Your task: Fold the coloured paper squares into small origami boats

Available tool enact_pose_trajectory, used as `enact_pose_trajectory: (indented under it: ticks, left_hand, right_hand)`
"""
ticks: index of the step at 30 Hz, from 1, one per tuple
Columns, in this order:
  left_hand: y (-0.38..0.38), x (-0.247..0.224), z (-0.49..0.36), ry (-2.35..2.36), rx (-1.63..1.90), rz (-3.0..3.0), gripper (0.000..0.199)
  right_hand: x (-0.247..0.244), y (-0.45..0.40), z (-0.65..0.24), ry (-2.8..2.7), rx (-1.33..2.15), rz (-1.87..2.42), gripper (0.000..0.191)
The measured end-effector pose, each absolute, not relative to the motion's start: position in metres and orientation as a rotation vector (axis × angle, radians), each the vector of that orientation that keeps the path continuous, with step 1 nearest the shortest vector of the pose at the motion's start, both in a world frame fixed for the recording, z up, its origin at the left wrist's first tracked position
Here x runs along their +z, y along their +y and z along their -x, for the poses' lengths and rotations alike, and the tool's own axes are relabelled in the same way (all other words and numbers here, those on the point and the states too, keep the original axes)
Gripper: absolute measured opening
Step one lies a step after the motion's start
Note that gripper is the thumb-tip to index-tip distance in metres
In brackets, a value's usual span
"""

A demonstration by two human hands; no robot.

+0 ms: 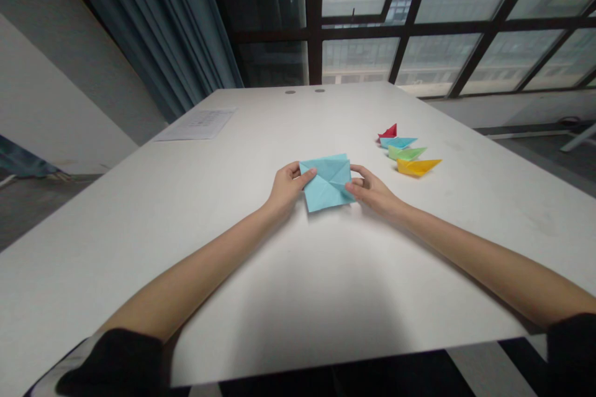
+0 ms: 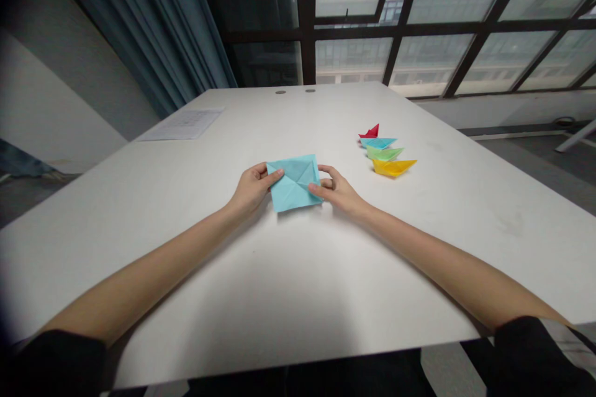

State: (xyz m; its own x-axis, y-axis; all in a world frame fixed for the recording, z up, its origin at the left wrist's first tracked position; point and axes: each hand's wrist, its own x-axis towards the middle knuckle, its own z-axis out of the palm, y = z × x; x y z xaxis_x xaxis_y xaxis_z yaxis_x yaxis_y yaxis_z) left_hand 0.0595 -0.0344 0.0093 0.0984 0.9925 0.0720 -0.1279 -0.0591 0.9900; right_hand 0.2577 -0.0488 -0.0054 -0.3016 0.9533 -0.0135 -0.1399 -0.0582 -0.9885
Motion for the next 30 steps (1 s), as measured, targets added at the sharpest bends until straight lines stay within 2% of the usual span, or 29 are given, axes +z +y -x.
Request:
enact_pose_trajectory:
  ticks: [3,8,13,15,19,23,26,30]
  left_hand:
    - [-0.036,0.010,-0.060,1.043,1.211,-1.161,0.032]
    - [-0.039,0.012,-0.063,1.114,1.172,-1.088,0.024]
    - [-0.038,0.010,-0.062,1.190,1.026,-1.166,0.019]
    - [-0.038,0.007,-0.059,1.266,0.969,-1.351,0.020]
    - [-0.043,0.005,-0.052,1.344,1.072,-2.092,0.037]
    - [-0.051,0.008,-0.048,0.982,0.708,-2.743,0.021]
    - [-0.053,0.006,-0.047,0.777,0.433,-2.868,0.022]
    - [-0.052,0.001,-0.048,0.834,0.263,-2.883,0.031]
  right_hand:
    - [-0.008,-0.048,-0.258,-1.338,1.488,0.989,0.071]
    - [-0.006,-0.047,-0.259,-1.226,1.468,1.007,0.056]
    - [-0.009,-0.043,-0.262,-1.284,1.383,1.037,0.067]
    - [-0.009,-0.041,-0.264,-1.288,1.355,1.068,0.066]
    - [-0.008,-0.037,-0.270,-1.439,1.352,1.161,0.062]
    - [-0.008,-0.035,-0.273,-1.681,1.300,1.203,0.056]
    - [-0.009,-0.034,-0.273,-1.803,1.095,1.200,0.049]
    - [-0.006,-0.035,-0.273,-1.976,0.678,1.201,0.034]
